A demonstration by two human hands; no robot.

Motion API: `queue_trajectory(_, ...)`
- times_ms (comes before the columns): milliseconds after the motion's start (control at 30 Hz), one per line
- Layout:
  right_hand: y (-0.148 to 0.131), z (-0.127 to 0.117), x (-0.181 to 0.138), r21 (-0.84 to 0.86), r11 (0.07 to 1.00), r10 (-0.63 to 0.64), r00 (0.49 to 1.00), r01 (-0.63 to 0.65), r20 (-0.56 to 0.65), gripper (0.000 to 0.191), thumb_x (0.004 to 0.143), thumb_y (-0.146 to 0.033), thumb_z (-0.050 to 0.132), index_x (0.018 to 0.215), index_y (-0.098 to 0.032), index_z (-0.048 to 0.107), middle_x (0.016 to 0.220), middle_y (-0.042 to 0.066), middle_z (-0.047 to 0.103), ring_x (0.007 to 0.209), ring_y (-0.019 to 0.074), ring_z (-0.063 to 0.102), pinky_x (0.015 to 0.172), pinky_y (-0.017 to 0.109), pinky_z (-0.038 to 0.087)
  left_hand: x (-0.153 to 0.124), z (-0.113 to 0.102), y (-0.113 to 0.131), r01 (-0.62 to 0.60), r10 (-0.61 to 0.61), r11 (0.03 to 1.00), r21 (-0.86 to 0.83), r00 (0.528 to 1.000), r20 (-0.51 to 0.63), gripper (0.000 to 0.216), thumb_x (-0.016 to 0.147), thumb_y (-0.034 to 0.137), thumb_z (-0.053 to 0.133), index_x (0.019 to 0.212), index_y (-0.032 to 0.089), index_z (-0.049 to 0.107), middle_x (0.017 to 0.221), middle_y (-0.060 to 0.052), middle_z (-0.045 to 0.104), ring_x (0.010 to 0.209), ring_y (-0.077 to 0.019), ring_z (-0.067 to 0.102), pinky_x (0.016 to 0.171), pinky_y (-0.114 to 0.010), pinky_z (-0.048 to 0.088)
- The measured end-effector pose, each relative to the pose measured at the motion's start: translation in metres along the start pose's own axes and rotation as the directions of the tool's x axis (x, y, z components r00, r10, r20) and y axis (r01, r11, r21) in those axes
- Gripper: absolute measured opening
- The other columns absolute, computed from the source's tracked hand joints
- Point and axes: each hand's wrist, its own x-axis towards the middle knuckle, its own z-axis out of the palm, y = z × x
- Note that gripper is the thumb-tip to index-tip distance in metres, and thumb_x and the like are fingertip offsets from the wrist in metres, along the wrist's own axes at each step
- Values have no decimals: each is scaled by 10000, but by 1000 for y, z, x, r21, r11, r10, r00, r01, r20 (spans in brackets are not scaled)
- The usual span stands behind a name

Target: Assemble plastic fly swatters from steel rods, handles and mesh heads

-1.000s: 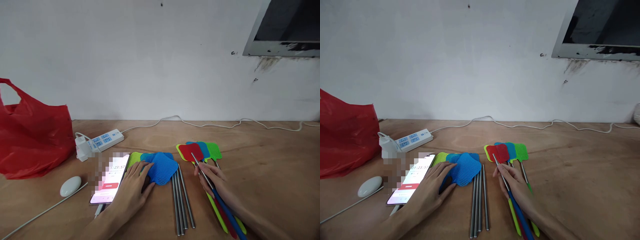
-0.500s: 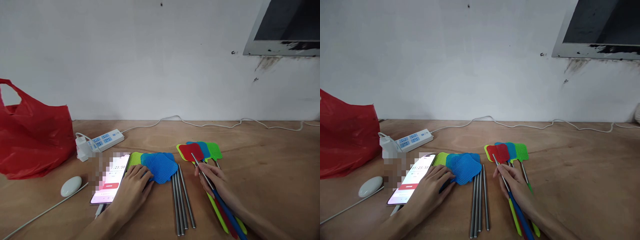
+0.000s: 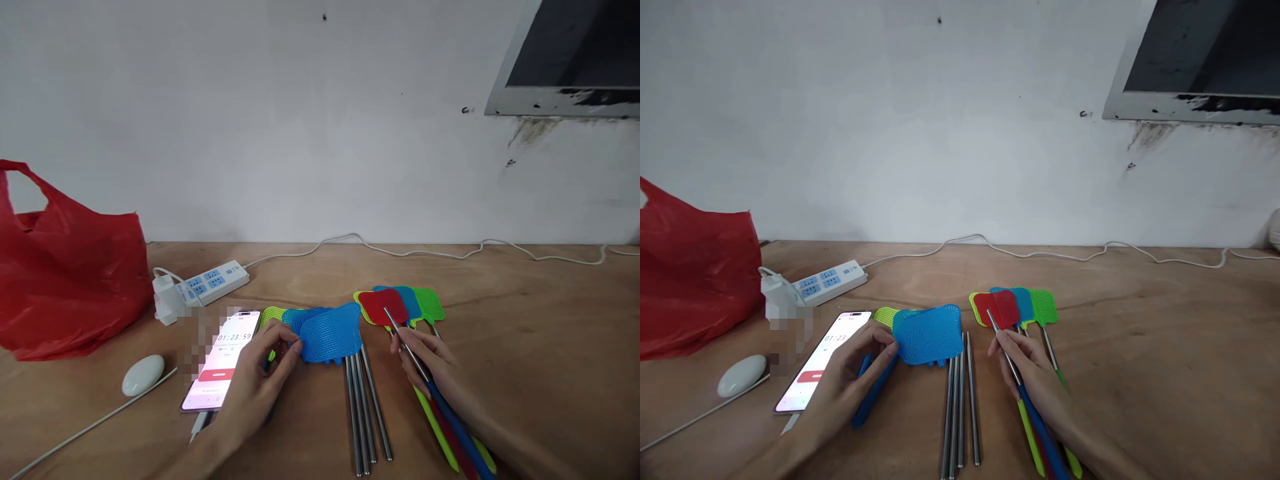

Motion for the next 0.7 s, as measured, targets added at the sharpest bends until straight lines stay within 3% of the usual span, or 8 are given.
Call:
queue_trajectory(133,3,-2,1,20,999,24,1000,-24,16,488,926,-647,486,785,-201,626,364,-99,386,346,89,260,433,257,238,4,3,-2,256,-245,914,-314,967,72,279,926,459,602,807,206,605,755,6,569,720,-167,548,668,-271,457)
queue_trajectory(333,0,0,1,14,1000,13,1000,-13,-12,479,920,-635,499,771,-199,629,356,-97,384,346,87,266,430,249,245,4,8,-8,512,-475,602,-613,847,241,326,788,439,779,941,195,624,789,-13,652,727,-163,645,730,-301,533)
queue_trajectory(533,3,-1,1,38,999,14,1000,-14,11,446,957,-587,484,787,-199,625,354,-96,399,351,82,263,442,249,240,3,9,-10,632,-533,385,-673,747,396,432,729,327,866,1034,178,599,755,-21,732,726,-154,720,687,-242,570)
queue_trajectory(700,6,-3,1,56,998,3,1000,-4,15,416,970,-563,491,811,-201,621,353,-103,395,347,76,258,441,252,225,0,9,-4,635,-514,352,-688,745,425,471,677,387,905,923,162,572,784,-63,771,671,-148,728,647,-227,578)
